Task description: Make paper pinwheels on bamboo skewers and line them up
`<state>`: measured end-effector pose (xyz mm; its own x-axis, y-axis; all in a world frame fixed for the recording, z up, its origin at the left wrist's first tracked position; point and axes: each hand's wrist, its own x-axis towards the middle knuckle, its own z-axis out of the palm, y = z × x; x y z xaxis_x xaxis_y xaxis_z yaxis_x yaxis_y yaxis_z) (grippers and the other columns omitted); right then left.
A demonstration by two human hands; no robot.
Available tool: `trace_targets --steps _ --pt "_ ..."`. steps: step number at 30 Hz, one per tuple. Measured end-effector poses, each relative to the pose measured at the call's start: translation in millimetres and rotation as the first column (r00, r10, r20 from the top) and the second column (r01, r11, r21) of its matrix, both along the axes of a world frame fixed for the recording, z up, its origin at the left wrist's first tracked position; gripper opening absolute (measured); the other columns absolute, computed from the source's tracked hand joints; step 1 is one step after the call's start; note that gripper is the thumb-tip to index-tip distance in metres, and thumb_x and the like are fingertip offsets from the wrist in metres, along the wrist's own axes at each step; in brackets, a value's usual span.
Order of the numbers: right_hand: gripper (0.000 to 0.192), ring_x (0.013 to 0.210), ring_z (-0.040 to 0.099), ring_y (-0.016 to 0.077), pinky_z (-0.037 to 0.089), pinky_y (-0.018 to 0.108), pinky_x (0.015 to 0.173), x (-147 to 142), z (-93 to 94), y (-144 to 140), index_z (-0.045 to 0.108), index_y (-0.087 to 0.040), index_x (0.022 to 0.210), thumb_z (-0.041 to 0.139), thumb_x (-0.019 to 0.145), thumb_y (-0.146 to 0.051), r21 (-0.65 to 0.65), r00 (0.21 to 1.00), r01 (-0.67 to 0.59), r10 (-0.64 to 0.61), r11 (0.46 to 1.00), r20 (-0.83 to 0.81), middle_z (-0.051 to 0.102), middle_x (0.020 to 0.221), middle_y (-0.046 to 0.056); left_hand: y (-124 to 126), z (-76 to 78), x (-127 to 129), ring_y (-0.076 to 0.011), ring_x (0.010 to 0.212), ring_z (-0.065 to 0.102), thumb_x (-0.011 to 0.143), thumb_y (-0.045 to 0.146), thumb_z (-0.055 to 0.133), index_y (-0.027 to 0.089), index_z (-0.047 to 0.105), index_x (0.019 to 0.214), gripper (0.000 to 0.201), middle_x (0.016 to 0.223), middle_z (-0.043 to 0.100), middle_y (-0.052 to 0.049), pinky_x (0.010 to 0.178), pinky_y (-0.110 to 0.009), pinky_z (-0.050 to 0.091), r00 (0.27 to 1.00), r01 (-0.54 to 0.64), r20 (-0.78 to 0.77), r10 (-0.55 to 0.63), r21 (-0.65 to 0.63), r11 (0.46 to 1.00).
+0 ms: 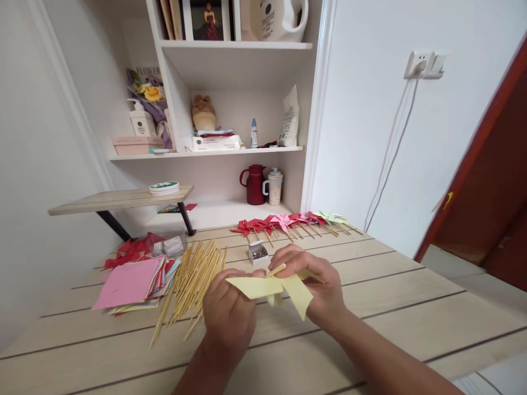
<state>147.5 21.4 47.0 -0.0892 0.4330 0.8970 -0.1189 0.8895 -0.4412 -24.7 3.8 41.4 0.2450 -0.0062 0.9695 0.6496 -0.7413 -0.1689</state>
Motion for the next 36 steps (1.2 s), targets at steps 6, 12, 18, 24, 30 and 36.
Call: trace_targets --steps 6,12,18,24,30,36 --pt "0.019 0.082 0.066 0.0201 0.054 0.035 0.07 -3 -4.2 -1 0.059 -0.025 0.091 0.073 0.084 -0.015 -0.09 0.994 -0.079 0.071 0.993 -0.088 0.07 0.084 0.003 -1 1.1 -3 -0.0146 0.077 0.069 0.089 0.003 0.058 0.019 0.067 0.105 0.024 0.091 0.077 -0.004 0.078 -0.034 0.059 0.999 -0.02 -0.034 0.02 0.01 1.0" --pt "0.033 0.082 0.069 0.0199 0.057 0.034 0.07 -6 -0.2 -7 0.054 -0.029 0.114 0.073 0.087 -0.022 -0.073 0.994 -0.058 0.051 0.996 -0.1 0.072 0.083 0.001 -5 3.0 -4 -0.0142 0.074 0.07 0.093 0.005 0.056 0.017 0.066 0.106 0.021 0.09 0.077 -0.005 0.079 -0.035 0.057 0.995 -0.081 -0.049 0.082 0.023 0.996" --pt "0.019 0.081 0.067 0.0208 0.056 0.037 0.072 -2 1.9 -3 0.069 -0.026 0.102 0.069 0.087 -0.014 0.074 0.997 0.075 -0.076 0.994 0.018 0.071 0.086 0.005 -5 4.1 -6 -0.0141 0.074 0.071 0.095 0.007 0.055 0.017 0.067 0.109 0.021 0.09 0.079 -0.005 0.083 -0.038 0.05 0.985 -0.138 -0.092 0.142 0.049 0.989" --pt "0.02 0.079 0.066 0.0206 0.055 0.035 0.069 -2 6.6 -3 0.068 -0.023 0.095 0.069 0.083 -0.008 0.093 0.993 0.106 -0.111 0.99 0.048 0.069 0.082 0.005 -3 3.8 -8 -0.0149 0.075 0.07 0.094 0.006 0.055 0.017 0.067 0.106 0.02 0.091 0.079 -0.005 0.086 -0.039 0.048 0.983 -0.136 -0.117 0.141 0.048 0.99" --pt "0.02 0.077 0.065 0.0199 0.053 0.033 0.067 -1 2.3 -4 0.066 -0.022 0.091 0.067 0.079 -0.006 0.011 0.984 0.173 -0.173 0.985 0.052 0.067 0.083 0.004 -1 1.1 -3 -0.0152 0.078 0.07 0.092 0.004 0.056 0.016 0.067 0.103 0.019 0.091 0.079 -0.006 0.086 -0.039 0.048 0.981 -0.158 -0.098 0.165 0.075 0.985" --pt "0.011 0.075 0.065 0.0193 0.053 0.032 0.064 -1 1.3 -2 0.066 -0.022 0.089 0.067 0.083 -0.013 -0.009 0.979 0.191 -0.19 0.982 0.067 0.068 0.082 0.005 2 -0.3 1 -0.0145 0.075 0.067 0.09 0.003 0.058 0.019 0.067 0.097 0.019 0.089 0.078 -0.003 0.087 -0.038 0.046 0.99 -0.127 -0.065 0.129 0.037 0.991"
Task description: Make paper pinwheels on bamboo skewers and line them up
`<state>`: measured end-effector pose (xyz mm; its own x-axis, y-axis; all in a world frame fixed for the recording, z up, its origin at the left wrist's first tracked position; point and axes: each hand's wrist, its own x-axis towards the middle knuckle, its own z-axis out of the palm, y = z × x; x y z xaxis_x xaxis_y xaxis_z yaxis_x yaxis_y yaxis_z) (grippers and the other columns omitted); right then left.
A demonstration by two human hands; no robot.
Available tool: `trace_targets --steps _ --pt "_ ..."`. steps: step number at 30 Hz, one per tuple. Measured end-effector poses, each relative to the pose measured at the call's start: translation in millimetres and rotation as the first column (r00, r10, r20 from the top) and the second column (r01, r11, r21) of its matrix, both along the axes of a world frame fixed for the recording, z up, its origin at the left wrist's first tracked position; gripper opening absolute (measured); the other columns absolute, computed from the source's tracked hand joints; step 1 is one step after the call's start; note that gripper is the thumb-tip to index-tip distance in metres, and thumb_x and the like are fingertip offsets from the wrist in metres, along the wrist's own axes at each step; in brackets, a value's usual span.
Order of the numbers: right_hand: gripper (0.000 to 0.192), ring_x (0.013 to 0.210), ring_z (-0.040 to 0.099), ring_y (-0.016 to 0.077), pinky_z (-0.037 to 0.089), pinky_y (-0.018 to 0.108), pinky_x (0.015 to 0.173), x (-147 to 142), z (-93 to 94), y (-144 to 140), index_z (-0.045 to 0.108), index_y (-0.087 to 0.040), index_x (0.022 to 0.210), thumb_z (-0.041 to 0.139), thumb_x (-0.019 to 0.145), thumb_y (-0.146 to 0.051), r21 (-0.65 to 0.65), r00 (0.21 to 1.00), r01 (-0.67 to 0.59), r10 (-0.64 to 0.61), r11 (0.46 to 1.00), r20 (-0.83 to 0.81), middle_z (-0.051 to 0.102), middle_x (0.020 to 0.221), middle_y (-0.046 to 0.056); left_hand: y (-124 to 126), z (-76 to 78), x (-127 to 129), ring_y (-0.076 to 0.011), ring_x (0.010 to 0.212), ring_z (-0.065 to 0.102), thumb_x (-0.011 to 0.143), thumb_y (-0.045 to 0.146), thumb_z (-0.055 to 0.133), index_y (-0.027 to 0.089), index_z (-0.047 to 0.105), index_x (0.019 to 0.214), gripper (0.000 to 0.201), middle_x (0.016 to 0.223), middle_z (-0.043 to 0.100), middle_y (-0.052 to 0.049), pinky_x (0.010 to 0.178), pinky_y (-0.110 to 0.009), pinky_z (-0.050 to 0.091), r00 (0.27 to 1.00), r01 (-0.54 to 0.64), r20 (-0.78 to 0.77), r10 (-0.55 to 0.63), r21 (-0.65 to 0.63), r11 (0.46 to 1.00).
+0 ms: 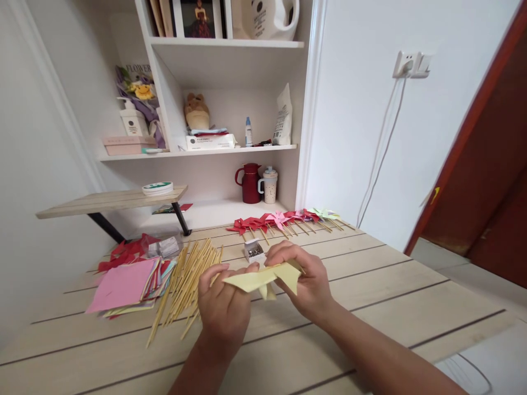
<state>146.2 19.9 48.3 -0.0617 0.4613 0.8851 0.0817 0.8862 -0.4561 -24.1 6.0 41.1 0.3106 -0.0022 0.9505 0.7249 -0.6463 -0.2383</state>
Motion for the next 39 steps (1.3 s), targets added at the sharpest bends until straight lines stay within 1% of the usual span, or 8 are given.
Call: trace_targets --steps 4,8,12,16,20,30,35,39 --pt "0.006 0.078 0.066 0.0194 0.055 0.034 0.068 4 0.3 8 0.066 -0.023 0.089 0.069 0.087 -0.018 0.071 0.998 -0.028 0.025 0.997 0.05 0.069 0.081 0.005 7 -1.0 -1 -0.0163 0.076 0.066 0.093 0.008 0.056 0.022 0.068 0.103 0.021 0.085 0.076 0.0 0.09 -0.04 0.043 0.999 0.015 0.052 -0.01 -0.111 0.994" --pt "0.006 0.08 0.067 0.0201 0.056 0.036 0.071 12 1.0 17 0.067 -0.023 0.09 0.07 0.087 -0.019 0.103 0.997 -0.035 0.028 0.994 0.068 0.069 0.082 0.005 17 -2.3 -8 -0.021 0.089 0.067 0.099 0.021 0.05 0.021 0.067 0.11 0.02 0.097 0.075 -0.005 0.095 -0.044 0.039 0.996 0.01 0.086 0.007 -0.193 0.981" --pt "0.003 0.081 0.067 0.0207 0.056 0.036 0.071 19 4.5 19 0.067 -0.024 0.088 0.069 0.089 -0.023 0.071 0.999 0.002 -0.006 0.997 0.046 0.07 0.082 0.005 23 -2.6 -12 -0.0211 0.09 0.065 0.1 0.025 0.048 0.024 0.069 0.1 0.021 0.095 0.075 -0.003 0.097 -0.043 0.038 0.995 0.001 0.098 0.023 -0.238 0.971" --pt "0.002 0.081 0.067 0.0204 0.056 0.036 0.07 22 6.3 21 0.067 -0.024 0.089 0.068 0.089 -0.023 0.033 0.998 -0.022 0.02 0.999 0.054 0.071 0.083 0.004 22 -2.4 -13 -0.0182 0.08 0.065 0.096 0.014 0.052 0.024 0.069 0.097 0.02 0.085 0.074 0.0 0.094 -0.042 0.039 0.997 0.029 0.074 -0.012 -0.227 0.973" --pt "0.008 0.083 0.067 0.0204 0.056 0.038 0.074 23 6.4 22 0.068 -0.024 0.092 0.069 0.087 -0.017 0.036 0.995 -0.071 0.068 0.997 0.077 0.071 0.086 0.004 20 -1.7 -15 -0.0168 0.074 0.064 0.092 0.006 0.054 0.023 0.068 0.098 0.024 0.079 0.072 0.001 0.088 -0.041 0.04 0.998 -0.007 0.068 0.018 -0.166 0.986" --pt "0.013 0.084 0.068 0.0207 0.057 0.038 0.075 24 4.8 25 0.069 -0.024 0.094 0.071 0.084 -0.017 0.056 0.995 -0.061 0.056 0.997 0.086 0.073 0.088 0.005 17 0.1 -15 -0.0166 0.073 0.065 0.09 0.003 0.054 0.024 0.068 0.097 0.026 0.079 0.073 0.001 0.088 -0.04 0.041 0.998 -0.025 0.062 0.034 -0.144 0.989" --pt "0.006 0.081 0.068 0.0201 0.056 0.037 0.072 23 5.1 23 0.069 -0.024 0.089 0.071 0.086 -0.019 0.065 0.998 -0.049 0.047 0.997 0.042 0.073 0.083 0.005 15 1.9 -14 -0.0164 0.072 0.064 0.091 0.005 0.055 0.023 0.067 0.095 0.023 0.079 0.073 0.001 0.088 -0.04 0.041 0.999 -0.033 0.033 0.037 -0.123 0.992" --pt "0.008 0.078 0.066 0.0195 0.055 0.036 0.07 21 5.4 21 0.068 -0.023 0.088 0.072 0.085 -0.016 0.097 1.0 -0.019 0.017 0.995 0.017 0.071 0.081 0.005 13 3.2 -12 -0.0159 0.071 0.063 0.091 0.007 0.059 0.023 0.065 0.087 0.018 0.081 0.074 0.001 0.087 -0.04 0.041 0.999 -0.023 0.038 0.027 -0.106 0.994"
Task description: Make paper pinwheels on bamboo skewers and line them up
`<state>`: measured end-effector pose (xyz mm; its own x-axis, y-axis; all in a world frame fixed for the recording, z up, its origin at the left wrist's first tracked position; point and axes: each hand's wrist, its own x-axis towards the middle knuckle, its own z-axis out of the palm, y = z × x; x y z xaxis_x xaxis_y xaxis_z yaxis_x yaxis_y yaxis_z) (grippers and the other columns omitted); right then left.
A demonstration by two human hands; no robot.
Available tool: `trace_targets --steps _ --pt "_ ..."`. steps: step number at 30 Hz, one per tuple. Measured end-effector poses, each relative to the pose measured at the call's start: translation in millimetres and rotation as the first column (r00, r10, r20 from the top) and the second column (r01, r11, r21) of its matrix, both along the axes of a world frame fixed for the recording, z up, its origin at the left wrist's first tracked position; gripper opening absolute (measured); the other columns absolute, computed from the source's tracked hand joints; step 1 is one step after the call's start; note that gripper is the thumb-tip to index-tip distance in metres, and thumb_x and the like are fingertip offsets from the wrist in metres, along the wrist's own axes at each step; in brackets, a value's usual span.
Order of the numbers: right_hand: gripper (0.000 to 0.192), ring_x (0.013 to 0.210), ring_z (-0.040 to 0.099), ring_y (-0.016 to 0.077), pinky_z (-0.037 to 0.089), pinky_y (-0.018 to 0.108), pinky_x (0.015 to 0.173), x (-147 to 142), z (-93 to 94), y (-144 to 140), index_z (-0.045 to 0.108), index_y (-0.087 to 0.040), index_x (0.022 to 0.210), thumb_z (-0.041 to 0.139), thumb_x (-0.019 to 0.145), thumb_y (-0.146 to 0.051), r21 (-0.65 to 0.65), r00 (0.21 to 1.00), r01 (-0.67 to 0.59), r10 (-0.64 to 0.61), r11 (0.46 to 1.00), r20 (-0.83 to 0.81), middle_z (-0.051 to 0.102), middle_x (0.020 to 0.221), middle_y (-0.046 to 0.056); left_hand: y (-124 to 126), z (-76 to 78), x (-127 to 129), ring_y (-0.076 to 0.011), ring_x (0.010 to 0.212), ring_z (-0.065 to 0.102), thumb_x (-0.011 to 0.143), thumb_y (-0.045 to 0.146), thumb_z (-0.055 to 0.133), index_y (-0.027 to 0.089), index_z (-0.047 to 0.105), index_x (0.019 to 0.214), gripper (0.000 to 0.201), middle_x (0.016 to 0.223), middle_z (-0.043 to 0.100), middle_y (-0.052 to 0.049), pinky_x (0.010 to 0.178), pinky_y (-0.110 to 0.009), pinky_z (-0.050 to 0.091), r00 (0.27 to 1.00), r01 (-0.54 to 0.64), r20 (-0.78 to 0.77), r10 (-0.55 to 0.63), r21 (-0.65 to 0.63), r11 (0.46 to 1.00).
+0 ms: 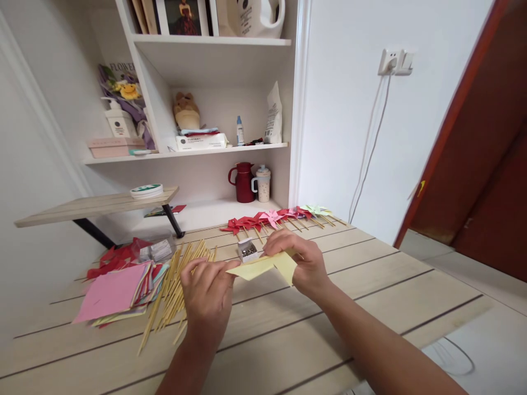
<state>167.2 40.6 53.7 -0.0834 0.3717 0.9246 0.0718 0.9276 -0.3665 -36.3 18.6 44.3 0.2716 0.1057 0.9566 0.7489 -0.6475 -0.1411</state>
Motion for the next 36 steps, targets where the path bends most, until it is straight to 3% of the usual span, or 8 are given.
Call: trace_targets --steps 6,16,24,27,30,33,36 --pt "0.008 0.077 0.064 0.0194 0.053 0.034 0.068 -4 2.9 -7 0.068 -0.023 0.085 0.071 0.086 -0.016 0.005 0.994 0.102 -0.102 0.995 -0.031 0.067 0.078 0.003 -5 2.1 5 -0.0157 0.069 0.061 0.093 0.012 0.061 0.022 0.064 0.082 0.015 0.079 0.074 0.001 0.089 -0.04 0.04 0.996 -0.084 0.011 0.083 0.067 0.994" --pt "0.015 0.079 0.063 0.0195 0.053 0.036 0.072 -4 4.5 -7 0.065 -0.024 0.088 0.07 0.085 -0.01 0.038 0.993 0.112 -0.111 0.993 -0.035 0.065 0.078 0.002 -9 5.1 9 -0.0149 0.065 0.059 0.092 0.014 0.063 0.021 0.063 0.077 0.016 0.072 0.071 0.001 0.087 -0.037 0.04 0.991 -0.131 0.008 0.131 0.11 0.985" --pt "0.007 0.074 0.062 0.0191 0.053 0.044 0.088 -2 0.4 0 0.066 -0.024 0.087 0.069 0.087 -0.018 0.043 0.992 0.124 -0.123 0.991 -0.033 0.066 0.077 0.002 -5 -0.6 10 -0.0165 0.066 0.059 0.089 0.013 0.067 0.018 0.063 0.079 0.012 0.071 0.07 -0.002 0.089 -0.04 0.04 0.993 -0.117 0.002 0.117 0.104 0.988" --pt "0.007 0.077 0.063 0.0191 0.052 0.043 0.09 0 -1.4 4 0.066 -0.024 0.085 0.07 0.086 -0.019 -0.02 0.992 0.124 -0.124 0.992 -0.001 0.067 0.078 0.001 0 -6.5 9 -0.017 0.069 0.061 0.089 0.013 0.066 0.018 0.064 0.079 0.012 0.072 0.07 -0.001 0.09 -0.04 0.039 0.996 -0.074 0.046 0.073 0.017 0.997" --pt "0.009 0.08 0.064 0.0197 0.052 0.037 0.081 2 -2.9 8 0.065 -0.023 0.082 0.073 0.084 -0.024 -0.195 0.987 0.157 -0.147 0.968 0.066 0.068 0.08 0.001 8 -14.6 10 -0.0168 0.074 0.065 0.091 0.015 0.063 0.019 0.067 0.083 0.01 0.078 0.073 0.0 0.087 -0.037 0.041 0.992 0.043 0.122 -0.024 -0.16 0.986" --pt "0.014 0.076 0.063 0.0193 0.049 0.032 0.071 3 -3.3 10 0.065 -0.023 0.081 0.075 0.083 -0.032 -0.326 0.979 0.2 -0.178 0.924 0.096 0.068 0.079 0.001 12 -21.2 13 -0.0172 0.08 0.067 0.093 0.019 0.06 0.02 0.072 0.089 0.013 0.084 0.075 -0.001 0.08 -0.032 0.045 0.96 0.202 0.258 -0.108 -0.37 0.907" --pt "0.019 0.084 0.064 0.0213 0.05 0.035 0.078 2 -3.0 10 0.067 -0.023 0.096 0.073 0.084 -0.036 -0.38 0.981 0.192 -0.168 0.905 0.096 0.071 0.091 0.002 9 -22.6 17 -0.0176 0.079 0.067 0.093 0.024 0.058 0.021 0.075 0.089 0.018 0.086 0.074 -0.003 0.073 -0.029 0.048 0.897 0.349 0.425 -0.117 -0.522 0.778"
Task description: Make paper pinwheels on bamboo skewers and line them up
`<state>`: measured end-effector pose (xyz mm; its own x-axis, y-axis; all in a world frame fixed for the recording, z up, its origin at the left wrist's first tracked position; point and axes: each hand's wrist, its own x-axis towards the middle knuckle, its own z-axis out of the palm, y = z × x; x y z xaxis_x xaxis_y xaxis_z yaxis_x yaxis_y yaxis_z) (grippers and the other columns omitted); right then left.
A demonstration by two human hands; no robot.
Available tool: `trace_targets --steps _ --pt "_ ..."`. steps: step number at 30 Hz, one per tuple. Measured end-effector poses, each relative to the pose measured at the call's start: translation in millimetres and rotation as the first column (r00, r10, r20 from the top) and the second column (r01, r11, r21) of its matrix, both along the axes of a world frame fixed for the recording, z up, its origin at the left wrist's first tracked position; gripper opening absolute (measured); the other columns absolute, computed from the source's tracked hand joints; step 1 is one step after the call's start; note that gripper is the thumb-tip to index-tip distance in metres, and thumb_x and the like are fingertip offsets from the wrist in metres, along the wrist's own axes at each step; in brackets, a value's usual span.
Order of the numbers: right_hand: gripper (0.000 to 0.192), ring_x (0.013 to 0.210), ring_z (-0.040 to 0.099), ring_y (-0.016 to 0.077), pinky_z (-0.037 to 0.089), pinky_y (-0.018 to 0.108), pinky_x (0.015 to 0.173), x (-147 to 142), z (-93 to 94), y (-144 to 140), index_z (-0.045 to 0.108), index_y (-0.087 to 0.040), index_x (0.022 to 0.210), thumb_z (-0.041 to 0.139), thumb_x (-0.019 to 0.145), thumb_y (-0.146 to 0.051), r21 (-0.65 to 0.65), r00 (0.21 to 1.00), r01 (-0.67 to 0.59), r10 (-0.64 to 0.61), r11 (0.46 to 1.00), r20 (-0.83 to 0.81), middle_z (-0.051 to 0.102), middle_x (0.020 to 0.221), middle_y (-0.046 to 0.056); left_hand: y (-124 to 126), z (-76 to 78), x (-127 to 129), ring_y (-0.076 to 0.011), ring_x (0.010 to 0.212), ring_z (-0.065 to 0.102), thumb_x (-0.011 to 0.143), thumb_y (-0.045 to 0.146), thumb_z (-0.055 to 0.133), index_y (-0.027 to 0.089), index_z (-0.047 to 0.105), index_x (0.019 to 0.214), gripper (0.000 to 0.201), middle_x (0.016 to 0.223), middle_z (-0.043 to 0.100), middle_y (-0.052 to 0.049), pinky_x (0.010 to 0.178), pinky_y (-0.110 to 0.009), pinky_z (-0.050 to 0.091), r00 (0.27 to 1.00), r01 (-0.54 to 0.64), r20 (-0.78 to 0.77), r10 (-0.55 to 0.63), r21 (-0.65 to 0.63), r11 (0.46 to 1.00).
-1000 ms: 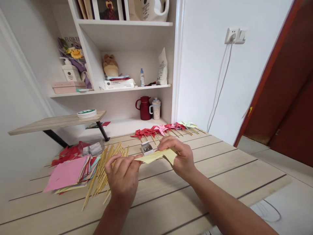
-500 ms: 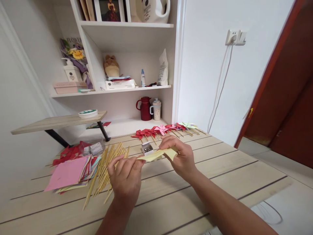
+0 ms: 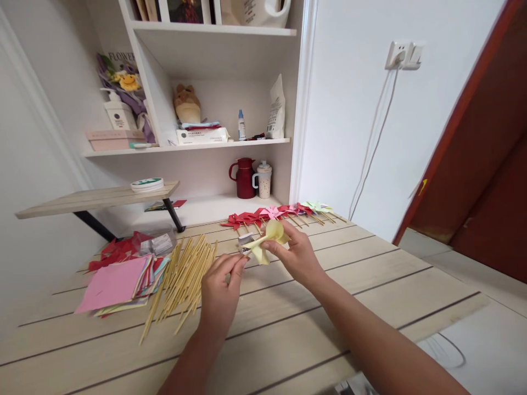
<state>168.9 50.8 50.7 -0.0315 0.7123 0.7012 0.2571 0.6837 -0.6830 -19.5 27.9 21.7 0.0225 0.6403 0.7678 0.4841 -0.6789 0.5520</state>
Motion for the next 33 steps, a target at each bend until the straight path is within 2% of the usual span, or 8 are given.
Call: trace_targets --steps 4,8,12,16,19,23,28,33 --pt "0.042 0.102 0.066 0.0248 0.049 0.041 0.092 -1 -1.6 1 0.059 -0.027 0.124 0.072 0.086 -0.036 -0.049 0.998 -0.053 0.051 0.997 -0.035 0.071 0.117 0.005 -4 2.5 5 -0.017 0.071 0.064 0.09 0.032 0.059 0.021 0.077 0.086 0.021 0.082 0.072 -0.003 0.069 -0.028 0.048 0.991 0.08 0.121 -0.057 -0.19 0.979" --pt "0.051 0.107 0.065 0.0257 0.048 0.045 0.098 0 -4.1 3 0.053 -0.032 0.133 0.072 0.086 -0.038 -0.069 0.997 -0.073 0.07 0.995 -0.041 0.068 0.125 0.005 -3 2.1 7 -0.0174 0.069 0.061 0.087 0.037 0.062 0.02 0.078 0.085 0.024 0.073 0.068 -0.002 0.069 -0.028 0.046 0.972 0.141 0.227 -0.065 -0.335 0.932" --pt "0.06 0.116 0.061 0.0266 0.049 0.047 0.1 0 -3.7 3 0.048 -0.035 0.141 0.072 0.086 -0.042 -0.108 0.981 -0.165 0.152 0.98 -0.117 0.064 0.131 0.006 1 -1.5 7 -0.0148 0.062 0.053 0.083 0.045 0.066 0.02 0.079 0.088 0.028 0.068 0.063 -0.001 0.062 -0.027 0.043 0.941 0.227 0.333 -0.066 -0.47 0.853" --pt "0.065 0.127 0.054 0.0274 0.053 0.045 0.098 -2 -1.4 3 0.046 -0.034 0.143 0.072 0.085 -0.046 -0.126 0.931 -0.308 0.271 0.943 -0.246 0.062 0.133 0.008 5 -3.4 6 -0.0121 0.06 0.047 0.082 0.048 0.068 0.018 0.077 0.08 0.031 0.066 0.06 0.0 0.062 -0.025 0.04 0.896 0.335 0.432 -0.1 -0.513 0.79" --pt "0.062 0.134 0.049 0.0279 0.052 0.045 0.1 -4 -0.8 2 0.047 -0.034 0.141 0.07 0.086 -0.049 -0.116 0.907 -0.345 0.298 0.932 -0.298 0.057 0.14 0.008 5 -2.6 5 -0.0111 0.058 0.044 0.082 0.049 0.07 0.017 0.076 0.077 0.033 0.063 0.057 0.001 0.062 -0.024 0.038 0.857 0.422 0.495 -0.143 -0.515 0.746" --pt "0.053 0.133 0.051 0.0278 0.05 0.047 0.103 -6 -3.6 4 0.049 -0.032 0.14 0.06 0.092 -0.051 -0.098 0.924 -0.274 0.233 0.957 -0.302 0.056 0.142 0.01 3 -0.8 6 -0.0104 0.057 0.044 0.082 0.048 0.071 0.014 0.076 0.079 0.034 0.063 0.059 -0.001 0.059 -0.023 0.038 0.803 0.5 0.575 -0.154 -0.512 0.698" --pt "0.042 0.121 0.058 0.0243 0.047 0.047 0.106 -3 -9.4 10 0.053 -0.033 0.137 0.054 0.097 -0.048 0.007 0.971 -0.035 0.036 0.999 -0.236 0.055 0.139 0.008 3 0.5 6 -0.0103 0.056 0.049 0.078 0.049 0.074 0.012 0.076 0.086 0.038 0.065 0.062 -0.002 0.058 -0.024 0.042 0.747 0.547 0.655 -0.114 -0.509 0.664" --pt "0.032 0.134 0.047 0.0257 0.039 0.05 0.114 -2 -8.1 8 0.065 -0.034 0.125 0.05 0.1 -0.045 0.149 0.989 0.123 -0.109 0.981 -0.096 0.054 0.135 0.006 3 0.1 6 -0.0092 0.054 0.051 0.076 0.048 0.076 0.011 0.076 0.087 0.039 0.067 0.064 -0.003 0.059 -0.024 0.044 0.739 0.56 0.667 -0.096 -0.528 0.639"
